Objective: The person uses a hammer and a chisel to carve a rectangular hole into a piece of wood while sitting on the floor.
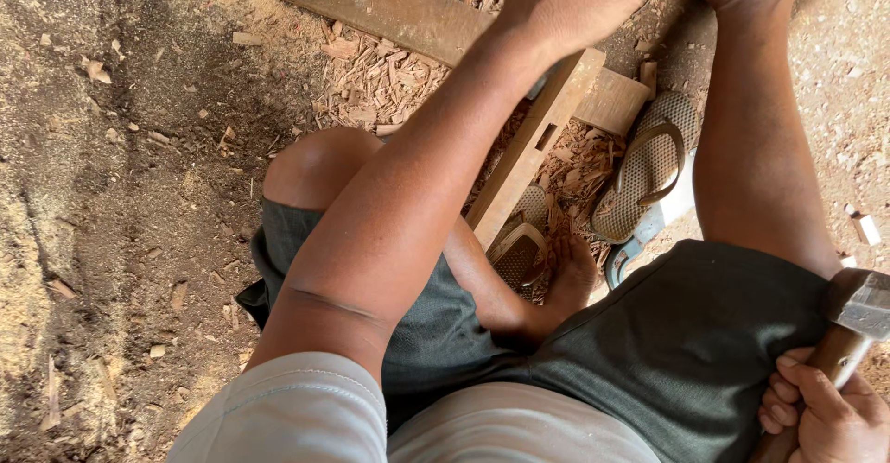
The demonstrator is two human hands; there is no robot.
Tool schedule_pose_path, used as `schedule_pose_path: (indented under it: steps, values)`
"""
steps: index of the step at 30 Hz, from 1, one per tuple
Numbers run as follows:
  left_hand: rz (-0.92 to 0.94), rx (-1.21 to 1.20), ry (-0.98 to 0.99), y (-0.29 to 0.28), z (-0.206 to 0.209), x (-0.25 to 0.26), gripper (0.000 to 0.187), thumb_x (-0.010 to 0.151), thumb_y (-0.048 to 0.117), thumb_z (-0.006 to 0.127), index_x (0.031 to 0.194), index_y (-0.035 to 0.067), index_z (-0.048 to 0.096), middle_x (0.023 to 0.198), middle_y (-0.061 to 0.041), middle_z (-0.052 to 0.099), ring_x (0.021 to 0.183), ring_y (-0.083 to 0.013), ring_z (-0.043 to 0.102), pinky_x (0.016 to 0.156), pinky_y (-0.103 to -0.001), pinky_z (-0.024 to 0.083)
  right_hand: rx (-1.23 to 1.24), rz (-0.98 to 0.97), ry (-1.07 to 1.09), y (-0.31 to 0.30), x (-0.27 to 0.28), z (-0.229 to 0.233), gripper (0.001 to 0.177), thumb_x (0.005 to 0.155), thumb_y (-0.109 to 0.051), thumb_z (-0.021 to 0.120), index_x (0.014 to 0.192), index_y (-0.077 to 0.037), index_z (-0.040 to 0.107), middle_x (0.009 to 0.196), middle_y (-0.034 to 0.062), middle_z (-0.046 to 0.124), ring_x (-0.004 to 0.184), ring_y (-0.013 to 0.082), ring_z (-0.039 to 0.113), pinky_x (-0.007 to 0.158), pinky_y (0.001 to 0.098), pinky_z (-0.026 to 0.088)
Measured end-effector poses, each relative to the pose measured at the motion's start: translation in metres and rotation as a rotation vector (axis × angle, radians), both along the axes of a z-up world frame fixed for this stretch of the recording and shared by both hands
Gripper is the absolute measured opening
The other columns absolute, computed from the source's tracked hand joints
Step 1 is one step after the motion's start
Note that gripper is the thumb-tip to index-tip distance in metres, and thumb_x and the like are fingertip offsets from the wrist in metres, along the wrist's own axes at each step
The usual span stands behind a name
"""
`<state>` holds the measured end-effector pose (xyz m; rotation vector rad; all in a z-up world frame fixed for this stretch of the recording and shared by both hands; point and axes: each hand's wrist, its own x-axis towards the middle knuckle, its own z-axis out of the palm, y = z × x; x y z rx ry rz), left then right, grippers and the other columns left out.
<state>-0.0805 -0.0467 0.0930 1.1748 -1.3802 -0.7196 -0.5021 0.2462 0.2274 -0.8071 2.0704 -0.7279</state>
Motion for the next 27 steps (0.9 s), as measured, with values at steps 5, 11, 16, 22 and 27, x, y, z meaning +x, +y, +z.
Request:
schedule_pose_path:
  steps: [5, 11, 16, 22, 27]
  values:
    - [-0.134, -0.290, 0.170, 0.005, 0.011, -0.021, 0.036, 0.110, 0.046, 0.059, 0.100, 0.012, 0.067, 0.075, 0.006, 0.060, 0.067, -0.0051, 0.064, 0.057, -0.024, 0.058, 0.047, -0.008, 0.053, -0.004, 0.017, 0.008, 0.004, 0.099, 0.004, 0.058, 0.099, 0.000, 0.058, 0.065, 0.0092, 0.047, 0.049, 0.0146, 0.040, 0.044, 0.0325, 0.035]
    - [-0.199, -0.310, 0.091, 0.042, 0.064, 0.006, 0.040, 0.104, 0.047, 0.067, 0.088, 0.012, 0.057, 0.073, 0.003, 0.051, 0.061, -0.0092, 0.057, 0.061, -0.027, 0.055, 0.087, -0.025, -0.004, -0.007, 0.028, 0.015, 0.006, 0.099, -0.002, 0.061, 0.103, 0.000, 0.057, 0.070, 0.0060, 0.047, 0.050, 0.0142, 0.042, 0.043, 0.0317, 0.035]
    - [-0.241, -0.232, 0.174, 0.062, 0.089, 0.014, 0.038, 0.107, 0.042, 0.072, 0.090, 0.014, 0.054, 0.075, 0.001, 0.049, 0.064, -0.0107, 0.057, 0.064, -0.029, 0.054, 0.080, -0.015, -0.092, -0.009, 0.041, 0.018, 0.007, 0.095, -0.003, 0.062, 0.100, -0.003, 0.058, 0.069, 0.0041, 0.048, 0.049, 0.0134, 0.043, 0.043, 0.0306, 0.035]
    - [-0.470, -0.106, 0.259, 0.087, 0.106, 0.015, 0.026, 0.108, 0.030, 0.071, 0.091, 0.013, 0.060, 0.075, 0.002, 0.059, 0.065, -0.0122, 0.059, 0.062, -0.031, 0.053, 0.092, 0.097, 0.011, -0.008, 0.053, 0.019, 0.008, 0.096, -0.006, 0.059, 0.091, 0.001, 0.059, 0.067, 0.0067, 0.051, 0.049, 0.0167, 0.046, 0.044, 0.0332, 0.039]
    - [-0.442, 0.123, 0.011, 0.093, 0.110, 0.024, 0.021, 0.103, 0.027, 0.063, 0.109, 0.007, 0.064, 0.083, 0.000, 0.066, 0.069, -0.0101, 0.067, 0.060, -0.025, 0.058, 0.103, 0.042, -0.075, -0.011, 0.070, 0.030, 0.009, 0.094, -0.007, 0.061, 0.091, 0.001, 0.060, 0.065, 0.0056, 0.050, 0.049, 0.0141, 0.046, 0.043, 0.0320, 0.038]
